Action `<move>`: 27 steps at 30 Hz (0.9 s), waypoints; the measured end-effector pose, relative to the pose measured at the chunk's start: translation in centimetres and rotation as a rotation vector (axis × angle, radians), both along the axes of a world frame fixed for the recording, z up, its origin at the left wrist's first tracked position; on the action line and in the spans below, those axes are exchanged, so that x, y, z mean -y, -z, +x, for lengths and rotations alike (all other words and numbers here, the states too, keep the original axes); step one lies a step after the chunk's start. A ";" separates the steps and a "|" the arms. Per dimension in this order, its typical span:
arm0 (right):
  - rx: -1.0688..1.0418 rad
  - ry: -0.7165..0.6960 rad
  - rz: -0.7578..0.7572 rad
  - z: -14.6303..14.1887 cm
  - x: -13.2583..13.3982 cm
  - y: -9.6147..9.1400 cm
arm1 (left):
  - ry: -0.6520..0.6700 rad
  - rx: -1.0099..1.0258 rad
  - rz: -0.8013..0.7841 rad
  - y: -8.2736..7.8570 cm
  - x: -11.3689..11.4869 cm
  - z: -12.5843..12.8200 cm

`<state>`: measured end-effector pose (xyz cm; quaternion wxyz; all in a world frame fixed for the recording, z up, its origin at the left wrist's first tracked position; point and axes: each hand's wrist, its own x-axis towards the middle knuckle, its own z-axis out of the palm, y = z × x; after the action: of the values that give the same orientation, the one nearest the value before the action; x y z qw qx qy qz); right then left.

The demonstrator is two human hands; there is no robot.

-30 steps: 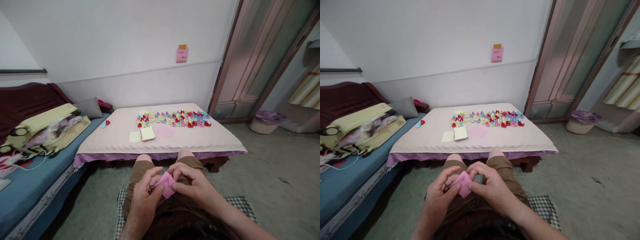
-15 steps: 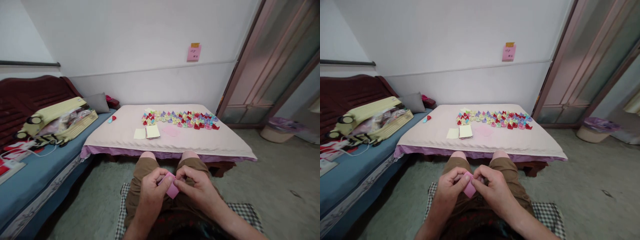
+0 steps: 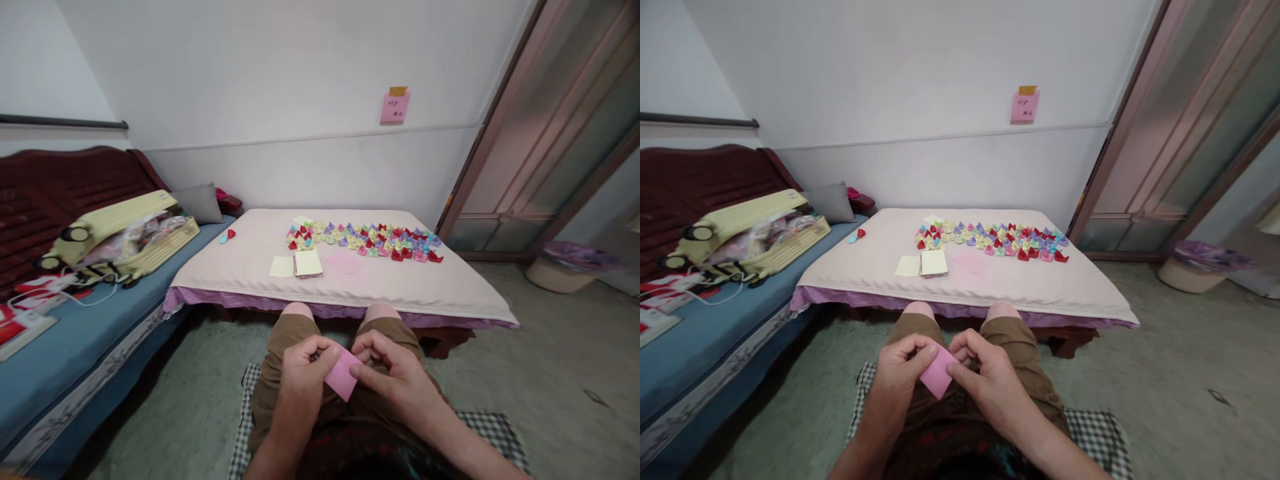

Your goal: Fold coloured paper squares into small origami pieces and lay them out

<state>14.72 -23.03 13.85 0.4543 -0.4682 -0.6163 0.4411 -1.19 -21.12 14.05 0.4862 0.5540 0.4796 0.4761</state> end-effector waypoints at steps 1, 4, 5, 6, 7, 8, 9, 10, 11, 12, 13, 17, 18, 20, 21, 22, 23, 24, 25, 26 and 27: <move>-0.006 0.011 -0.003 0.0 0.0 0.0 | 0.000 0.020 -0.009 0.2 -0.1 0.0; -0.028 0.043 0.011 0.3 -0.1 -0.2 | 0.058 0.124 -0.039 0.6 -0.4 -0.1; -0.038 0.048 0.018 0.4 -0.1 -0.3 | 0.084 0.156 -0.050 0.7 -0.5 -0.2; -0.046 0.048 0.021 0.6 -0.2 -0.5 | 0.105 0.175 -0.057 0.8 -0.6 -0.3; -0.055 0.046 0.021 0.7 -0.3 -0.6 | 0.119 0.178 -0.059 0.8 -0.6 -0.5; -0.064 0.040 0.016 0.8 -0.3 -0.8 | 0.125 0.169 -0.055 0.8 -0.6 -0.6; -0.074 0.035 0.007 0.9 -0.4 -1.0 | 0.130 0.157 -0.046 0.7 -0.6 -0.7; -0.085 0.030 -0.003 1.0 -0.5 -1.1 | 0.135 0.146 -0.033 0.7 -0.6 -0.8; -0.098 0.026 -0.013 1.0 -0.5 -1.1 | 0.142 0.141 -0.018 0.6 -0.6 -0.9; -0.113 0.023 -0.019 1.1 -0.6 -1.1 | 0.153 0.140 -0.003 0.5 -0.5 -0.9; -0.131 0.019 -0.023 1.1 -0.6 -1.0 | 0.162 0.140 0.009 0.4 -0.5 -1.0; -0.211 0.000 -0.047 1.4 -0.8 -0.7 | 0.181 0.129 0.028 0.5 -0.5 -0.9; -0.233 0.000 -0.056 1.5 -0.9 -0.6 | 0.181 0.131 0.021 0.7 -0.6 -0.9; -0.271 0.013 -0.072 1.5 -1.0 -0.5 | 0.183 0.144 0.000 0.9 -0.7 -0.8; -0.285 0.021 -0.082 1.5 -1.1 -0.4 | 0.181 0.151 -0.011 1.0 -0.7 -0.7; -0.296 0.029 -0.092 1.5 -1.2 -0.4 | 0.173 0.156 -0.021 1.1 -0.8 -0.7; -0.305 0.033 -0.102 1.4 -1.3 -0.3 | 0.162 0.162 -0.030 1.2 -0.8 -0.6; -0.312 0.033 -0.111 1.4 -1.4 -0.2 | 0.148 0.167 -0.038 1.3 -0.8 -0.6; -0.318 0.031 -0.119 1.3 -1.5 -0.2 | 0.131 0.174 -0.046 1.5 -0.8 -0.5; -0.323 0.030 -0.126 1.2 -1.5 0.0 | 0.109 0.182 -0.052 1.6 -0.8 -0.4; -0.325 0.029 -0.130 1.2 -1.5 0.1 | 0.088 0.194 -0.057 1.8 -0.8 -0.4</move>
<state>15.92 -21.51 13.80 0.5230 -0.4277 -0.4981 0.5436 -1.56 -20.33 12.29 0.5664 0.5117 0.4189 0.4919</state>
